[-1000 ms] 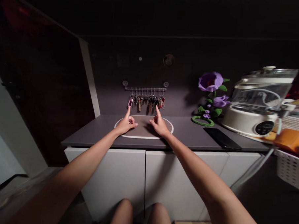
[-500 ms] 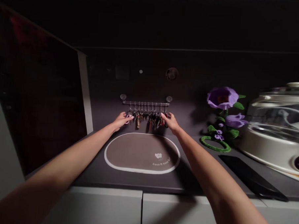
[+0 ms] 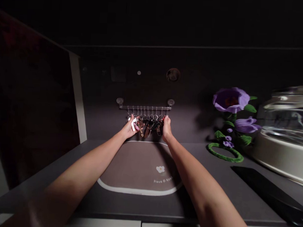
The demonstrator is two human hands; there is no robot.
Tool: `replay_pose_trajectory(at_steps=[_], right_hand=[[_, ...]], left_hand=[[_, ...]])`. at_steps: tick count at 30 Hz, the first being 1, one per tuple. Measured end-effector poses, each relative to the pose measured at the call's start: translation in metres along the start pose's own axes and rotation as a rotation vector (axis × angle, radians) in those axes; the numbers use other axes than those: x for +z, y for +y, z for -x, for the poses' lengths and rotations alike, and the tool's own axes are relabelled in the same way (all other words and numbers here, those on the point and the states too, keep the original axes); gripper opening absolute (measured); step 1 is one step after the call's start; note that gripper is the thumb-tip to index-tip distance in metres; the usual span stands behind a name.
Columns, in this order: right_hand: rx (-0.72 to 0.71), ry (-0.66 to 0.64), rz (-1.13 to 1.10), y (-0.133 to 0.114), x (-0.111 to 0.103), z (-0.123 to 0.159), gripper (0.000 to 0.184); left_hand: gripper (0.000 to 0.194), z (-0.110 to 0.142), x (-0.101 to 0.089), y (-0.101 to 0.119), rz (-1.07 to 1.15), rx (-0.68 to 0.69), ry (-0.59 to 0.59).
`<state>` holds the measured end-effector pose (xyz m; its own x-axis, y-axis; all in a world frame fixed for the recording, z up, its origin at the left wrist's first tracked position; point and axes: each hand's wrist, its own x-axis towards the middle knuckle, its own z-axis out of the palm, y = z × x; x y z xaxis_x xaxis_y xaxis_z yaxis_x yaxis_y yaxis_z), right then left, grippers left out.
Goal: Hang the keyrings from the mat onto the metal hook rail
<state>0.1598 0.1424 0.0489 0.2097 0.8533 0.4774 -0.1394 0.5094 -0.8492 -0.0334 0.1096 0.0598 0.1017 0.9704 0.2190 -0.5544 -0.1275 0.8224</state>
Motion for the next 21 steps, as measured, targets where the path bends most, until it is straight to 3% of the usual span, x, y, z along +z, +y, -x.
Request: replay_pose_trajectory(at_steps=[4,9,13,17,19,21], right_hand=[[-0.045,0.006,-0.029,0.011,0.017,0.0,0.063],[-0.051,0.091,-0.018,0.017,0.039,-0.005,0.064],[0.104,0.242,-0.059,-0.001,0.055,-0.008,0.053],[0.291,0.413,-0.047,-0.028,0.064,-0.018,0.049],[0.295,0.451,0.017,-0.037,0.067,-0.027,0.049],[0.14,0.338,0.142,-0.044,0.071,-0.036,0.051]], left_hand=[[0.056,0.0,0.01,-0.004,0.05,-0.024,-0.048],[0.047,0.009,0.031,0.004,0.148,-0.065,0.107],[0.04,0.01,0.052,0.019,0.306,-0.139,0.299],[0.036,0.001,0.069,0.034,0.294,-0.136,0.372],[0.034,-0.005,0.075,0.038,0.254,-0.14,0.36],[0.03,-0.011,0.078,0.041,0.195,-0.075,0.288]])
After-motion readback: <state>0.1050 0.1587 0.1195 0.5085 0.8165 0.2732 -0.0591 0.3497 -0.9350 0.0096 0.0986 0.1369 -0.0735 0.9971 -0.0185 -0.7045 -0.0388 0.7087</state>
